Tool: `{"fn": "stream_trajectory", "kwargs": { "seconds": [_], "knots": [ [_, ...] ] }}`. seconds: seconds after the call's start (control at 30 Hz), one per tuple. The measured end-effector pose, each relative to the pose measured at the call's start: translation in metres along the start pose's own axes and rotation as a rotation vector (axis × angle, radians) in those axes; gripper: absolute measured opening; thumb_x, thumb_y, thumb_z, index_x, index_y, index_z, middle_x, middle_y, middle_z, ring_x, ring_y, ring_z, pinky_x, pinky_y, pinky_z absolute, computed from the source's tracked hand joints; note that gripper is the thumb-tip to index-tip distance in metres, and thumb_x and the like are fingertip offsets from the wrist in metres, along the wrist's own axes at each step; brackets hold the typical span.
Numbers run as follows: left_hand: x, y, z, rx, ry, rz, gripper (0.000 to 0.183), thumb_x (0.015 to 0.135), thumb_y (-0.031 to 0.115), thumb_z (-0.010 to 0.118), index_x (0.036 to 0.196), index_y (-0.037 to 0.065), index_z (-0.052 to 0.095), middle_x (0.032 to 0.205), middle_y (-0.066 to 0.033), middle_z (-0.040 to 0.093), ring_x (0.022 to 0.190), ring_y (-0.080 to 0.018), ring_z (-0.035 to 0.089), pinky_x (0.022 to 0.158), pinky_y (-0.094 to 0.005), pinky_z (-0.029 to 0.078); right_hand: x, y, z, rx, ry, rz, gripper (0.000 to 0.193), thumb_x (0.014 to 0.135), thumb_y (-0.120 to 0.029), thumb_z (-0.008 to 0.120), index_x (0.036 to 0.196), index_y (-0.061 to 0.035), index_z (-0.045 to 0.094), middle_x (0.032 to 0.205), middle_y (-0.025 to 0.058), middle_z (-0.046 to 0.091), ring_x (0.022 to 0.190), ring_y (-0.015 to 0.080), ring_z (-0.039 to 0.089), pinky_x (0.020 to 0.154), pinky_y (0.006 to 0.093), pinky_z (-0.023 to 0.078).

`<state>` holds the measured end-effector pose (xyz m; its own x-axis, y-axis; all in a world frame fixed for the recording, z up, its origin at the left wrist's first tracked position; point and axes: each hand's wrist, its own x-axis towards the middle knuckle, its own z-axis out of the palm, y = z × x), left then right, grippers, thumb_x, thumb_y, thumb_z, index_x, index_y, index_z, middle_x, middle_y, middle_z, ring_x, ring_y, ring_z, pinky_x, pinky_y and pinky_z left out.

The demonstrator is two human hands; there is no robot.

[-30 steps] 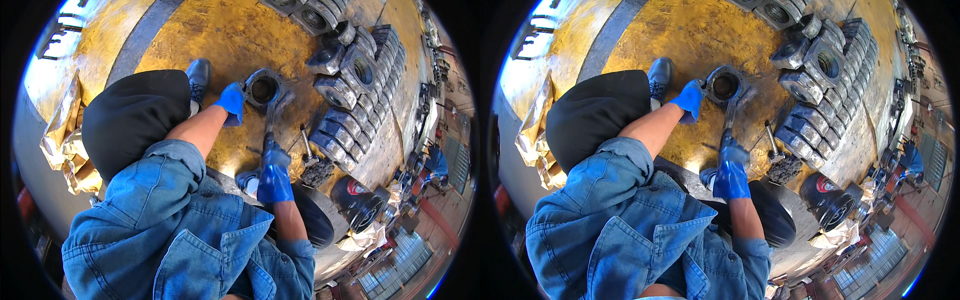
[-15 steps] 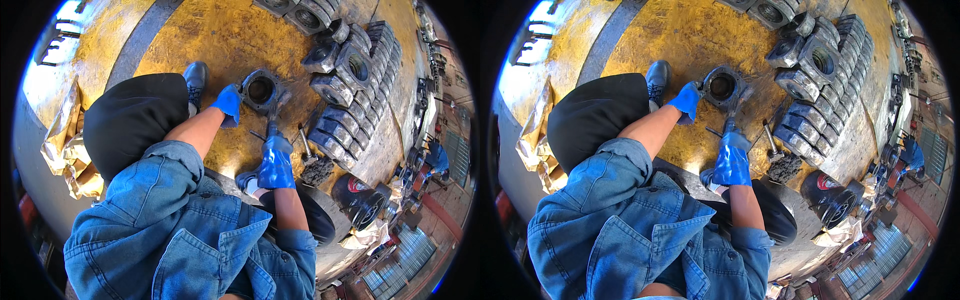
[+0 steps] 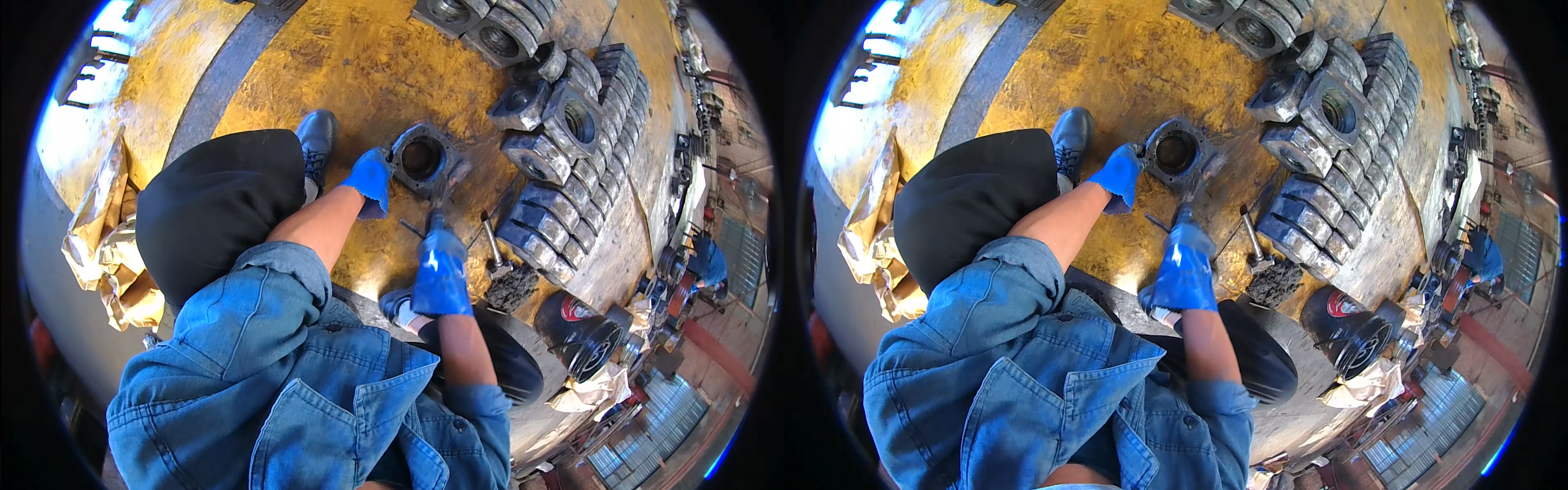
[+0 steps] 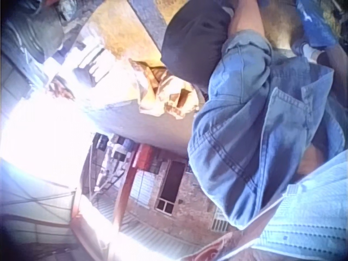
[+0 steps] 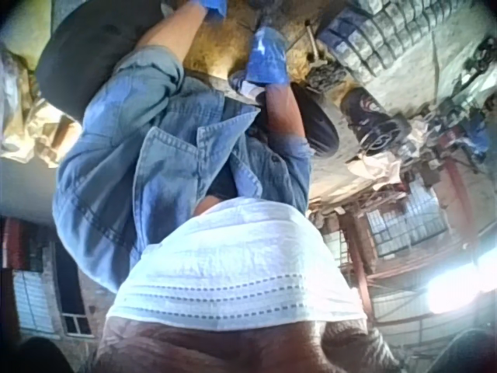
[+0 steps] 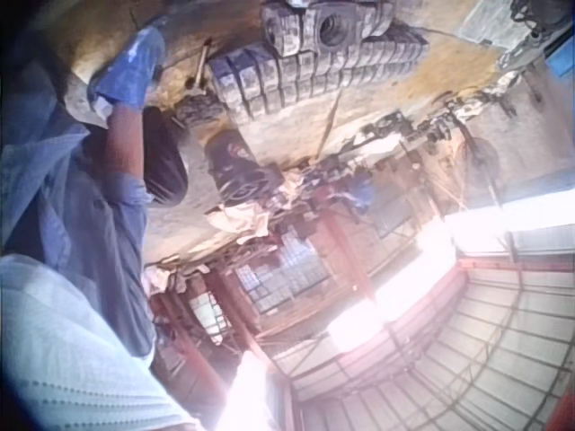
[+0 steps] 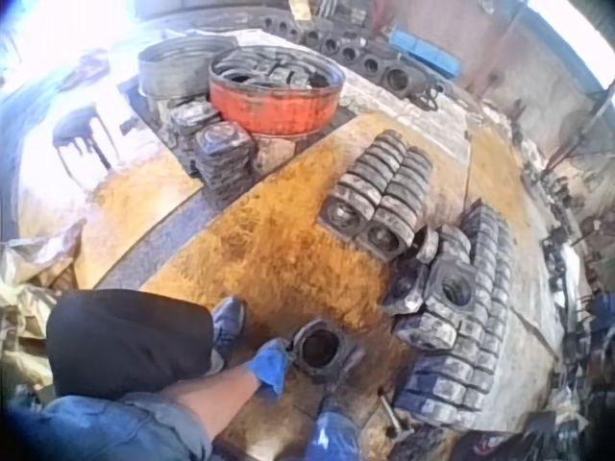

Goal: The person applies a dark grease or lubricant to the interior and exterior of circular metal rings and square metal blocks using a spatula.

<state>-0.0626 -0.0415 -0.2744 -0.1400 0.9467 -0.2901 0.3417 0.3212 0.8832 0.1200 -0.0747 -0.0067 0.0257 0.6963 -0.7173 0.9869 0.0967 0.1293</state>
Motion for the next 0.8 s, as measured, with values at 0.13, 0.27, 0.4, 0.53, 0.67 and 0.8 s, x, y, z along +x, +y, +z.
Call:
{"fn": "stream_trajectory", "kwargs": {
  "seconds": [0.13, 0.27, 0.4, 0.53, 0.67, 0.8],
  "knots": [
    [0.002, -0.007, -0.004, -0.212, -0.013, 0.046, 0.03, 0.076, 0.014, 0.071, 0.104, 0.004, 0.066, 0.101, -0.0194, 0.068, 0.094, -0.0268, 0.065, 0.079, -0.0392, 0.05, 0.03, -0.005, -0.007, 0.06, 0.01, 0.009, 0.05, 0.093, -0.018, 0.042, 0.143, -0.0172, 0.037, 0.121, 0.0211, 0.06, 0.106, 0.039, 0.062, 0.088, 0.0502, 0.049],
    [-0.004, 0.018, -0.018, -0.283, -0.069, -0.055, 0.023, 0.082, 0.004, 0.065, 0.104, 0.0, 0.066, 0.099, -0.0095, 0.068, 0.09, -0.0169, 0.058, 0.079, -0.0339, 0.047, 0.054, 0.011, -0.022, 0.087, 0.073, 0.034, 0.053, 0.092, -0.018, 0.043, 0.144, -0.017, 0.035, 0.122, 0.0223, 0.06, 0.106, 0.0404, 0.062, 0.088, 0.0502, 0.049],
    [0.004, 0.016, 0.0, -0.081, -0.076, -0.124, 0.023, 0.079, 0.011, 0.069, 0.1, 0.002, 0.066, 0.099, -0.0203, 0.068, 0.092, -0.0294, 0.066, 0.077, -0.0402, 0.049, 0.017, 0.029, -0.009, -0.042, 0.02, -0.025, 0.055, 0.093, -0.019, 0.043, 0.146, -0.0177, 0.031, 0.125, 0.0235, 0.057, 0.108, 0.0424, 0.06, 0.092, 0.0516, 0.047],
    [0.018, -0.03, 0.019, -0.289, -0.009, -0.057, 0.024, 0.078, 0.011, 0.069, 0.1, 0.003, 0.066, 0.099, -0.0205, 0.068, 0.094, -0.0312, 0.066, 0.078, -0.0401, 0.05, 0.02, 0.019, 0.011, 0.017, 0.014, 0.009, 0.054, 0.094, -0.019, 0.041, 0.147, -0.0168, 0.03, 0.124, 0.0242, 0.058, 0.111, 0.0413, 0.059, 0.095, 0.0507, 0.045],
    [0.009, -0.036, 0.007, -0.239, -0.033, 0.082, 0.025, 0.077, 0.01, 0.069, 0.101, 0.003, 0.066, 0.098, -0.0204, 0.068, 0.093, -0.0307, 0.066, 0.077, -0.0394, 0.05, 0.045, -0.014, -0.039, 0.094, 0.046, 0.027, 0.051, 0.094, -0.018, 0.041, 0.145, -0.0106, 0.035, 0.117, 0.0256, 0.061, 0.111, 0.0406, 0.059, 0.095, 0.0501, 0.045],
    [0.009, -0.029, 0.006, -0.198, 0.054, -0.11, 0.023, 0.078, 0.008, 0.067, 0.101, 0.005, 0.067, 0.099, -0.0194, 0.069, 0.092, -0.0297, 0.066, 0.077, -0.0378, 0.05, 0.031, -0.012, -0.029, 0.053, 0.04, -0.023, 0.049, 0.094, -0.018, 0.041, 0.142, -0.0096, 0.038, 0.117, 0.0259, 0.061, 0.11, 0.0411, 0.059, 0.094, 0.0501, 0.045]
  ]
}}
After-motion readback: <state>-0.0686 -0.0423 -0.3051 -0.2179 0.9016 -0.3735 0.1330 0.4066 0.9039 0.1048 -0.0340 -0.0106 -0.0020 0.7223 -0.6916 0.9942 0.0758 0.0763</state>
